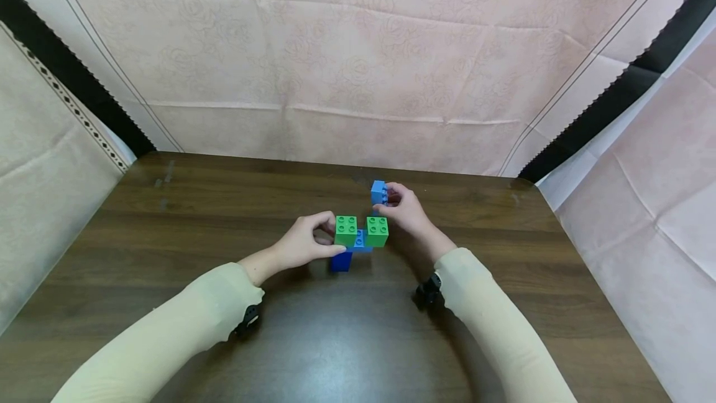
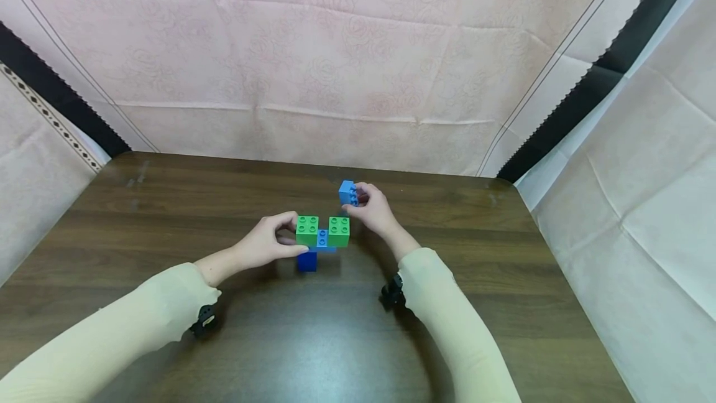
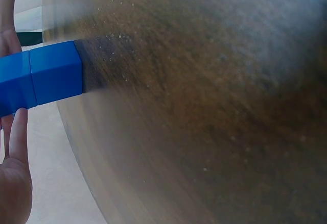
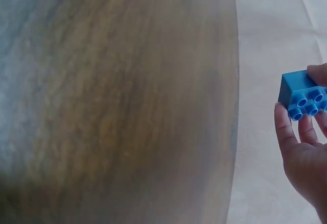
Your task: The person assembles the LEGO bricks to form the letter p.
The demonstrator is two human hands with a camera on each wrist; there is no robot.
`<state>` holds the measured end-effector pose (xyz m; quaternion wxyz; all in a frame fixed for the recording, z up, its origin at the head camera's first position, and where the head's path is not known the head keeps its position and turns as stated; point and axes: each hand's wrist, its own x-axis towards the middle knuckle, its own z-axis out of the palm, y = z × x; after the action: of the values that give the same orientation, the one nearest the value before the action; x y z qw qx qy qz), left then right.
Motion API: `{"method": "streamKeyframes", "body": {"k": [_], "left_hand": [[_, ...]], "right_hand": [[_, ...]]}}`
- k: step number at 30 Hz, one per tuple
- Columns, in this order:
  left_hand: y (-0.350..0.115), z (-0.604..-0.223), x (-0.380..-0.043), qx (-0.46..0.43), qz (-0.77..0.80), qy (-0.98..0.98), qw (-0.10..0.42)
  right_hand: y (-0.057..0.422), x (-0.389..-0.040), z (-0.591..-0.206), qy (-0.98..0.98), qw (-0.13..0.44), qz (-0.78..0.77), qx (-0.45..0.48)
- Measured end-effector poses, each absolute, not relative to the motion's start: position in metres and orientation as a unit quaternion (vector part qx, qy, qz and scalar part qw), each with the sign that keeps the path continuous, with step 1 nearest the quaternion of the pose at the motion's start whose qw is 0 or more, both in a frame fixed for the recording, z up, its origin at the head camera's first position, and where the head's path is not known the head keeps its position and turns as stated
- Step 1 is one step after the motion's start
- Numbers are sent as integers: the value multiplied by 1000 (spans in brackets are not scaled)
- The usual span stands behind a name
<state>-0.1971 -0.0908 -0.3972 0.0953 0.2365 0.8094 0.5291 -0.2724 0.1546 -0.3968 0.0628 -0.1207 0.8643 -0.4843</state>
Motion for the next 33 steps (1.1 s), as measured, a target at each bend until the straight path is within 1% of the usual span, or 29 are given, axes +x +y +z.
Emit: {"method": "streamKeyframes", "body": {"k": [5,13,20,33], "left_hand": [[-91,-398,-197,236,531,808,95],[-91,-397,-196,236,526,812,94],[-91,-397,-196,242,529,809,89],[-90,-398,-197,242,528,809,90]], "right_hand": [[157,-270,-390,857,53,-500,-113],[166,-267,-379,857,26,-498,-129],[172,-263,-367,851,18,-501,-156],[173,-252,-349,825,12,-538,-174]]}}
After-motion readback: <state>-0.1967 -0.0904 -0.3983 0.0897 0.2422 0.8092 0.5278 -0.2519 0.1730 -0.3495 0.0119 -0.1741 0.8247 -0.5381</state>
